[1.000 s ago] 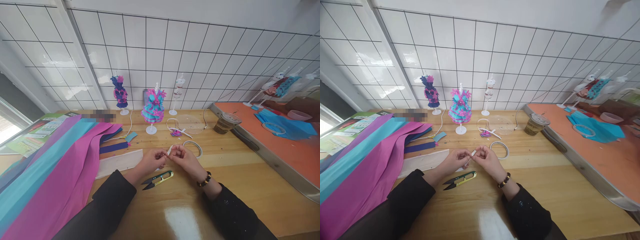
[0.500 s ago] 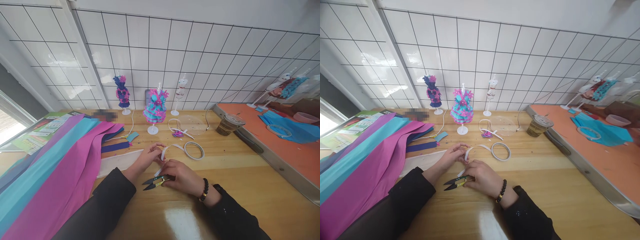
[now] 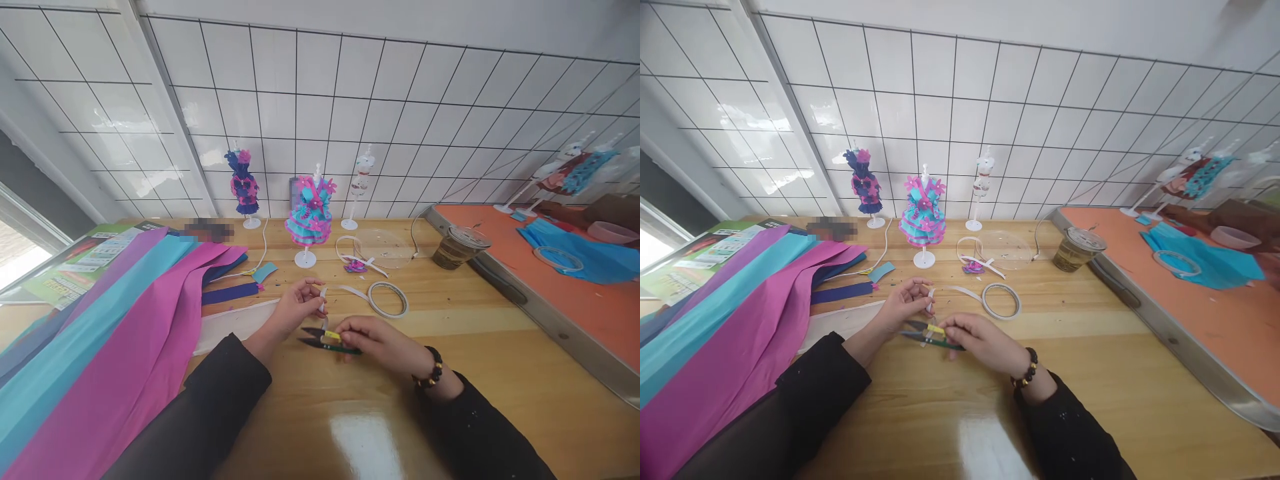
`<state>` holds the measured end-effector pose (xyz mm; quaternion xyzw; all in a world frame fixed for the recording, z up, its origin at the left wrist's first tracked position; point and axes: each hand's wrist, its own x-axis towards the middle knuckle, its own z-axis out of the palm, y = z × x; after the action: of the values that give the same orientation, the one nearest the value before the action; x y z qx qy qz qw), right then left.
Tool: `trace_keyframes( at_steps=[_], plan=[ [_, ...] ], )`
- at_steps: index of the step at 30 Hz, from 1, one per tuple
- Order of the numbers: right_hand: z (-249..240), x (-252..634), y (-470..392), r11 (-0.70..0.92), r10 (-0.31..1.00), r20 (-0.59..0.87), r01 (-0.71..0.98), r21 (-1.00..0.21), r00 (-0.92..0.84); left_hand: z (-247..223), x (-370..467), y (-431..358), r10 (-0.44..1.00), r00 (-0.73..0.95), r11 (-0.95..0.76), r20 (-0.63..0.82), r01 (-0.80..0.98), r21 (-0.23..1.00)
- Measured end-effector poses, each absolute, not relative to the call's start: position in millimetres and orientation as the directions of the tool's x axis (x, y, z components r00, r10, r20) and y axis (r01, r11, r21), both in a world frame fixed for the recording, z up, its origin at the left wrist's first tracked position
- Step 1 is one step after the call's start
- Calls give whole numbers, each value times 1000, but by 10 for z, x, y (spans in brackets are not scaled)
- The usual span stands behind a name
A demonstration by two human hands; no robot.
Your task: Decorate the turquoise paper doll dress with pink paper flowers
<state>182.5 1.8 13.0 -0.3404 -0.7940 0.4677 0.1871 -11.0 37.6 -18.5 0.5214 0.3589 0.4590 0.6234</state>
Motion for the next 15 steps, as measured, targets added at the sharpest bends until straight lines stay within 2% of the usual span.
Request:
trace_keyframes(
  at_steps=[3, 6, 10, 15],
  plan=[
    [132, 1911, 77, 218, 823, -21, 350, -911, -567, -203, -107, 395, 955, 295, 38, 26, -210, 977],
    [96, 1945, 127, 212, 916, 42, 390, -896, -400, -210, -96, 402, 954, 295, 16, 56, -234, 972],
    [42, 1955, 168, 310, 936, 161, 516, -799, -313, -220, -95, 400, 947, 308, -9, 91, -258, 966],
    [8, 1947, 174, 349, 932, 201, 591, -727, -303, -255, -98, 397, 940, 320, -31, 114, -251, 967]
  ],
)
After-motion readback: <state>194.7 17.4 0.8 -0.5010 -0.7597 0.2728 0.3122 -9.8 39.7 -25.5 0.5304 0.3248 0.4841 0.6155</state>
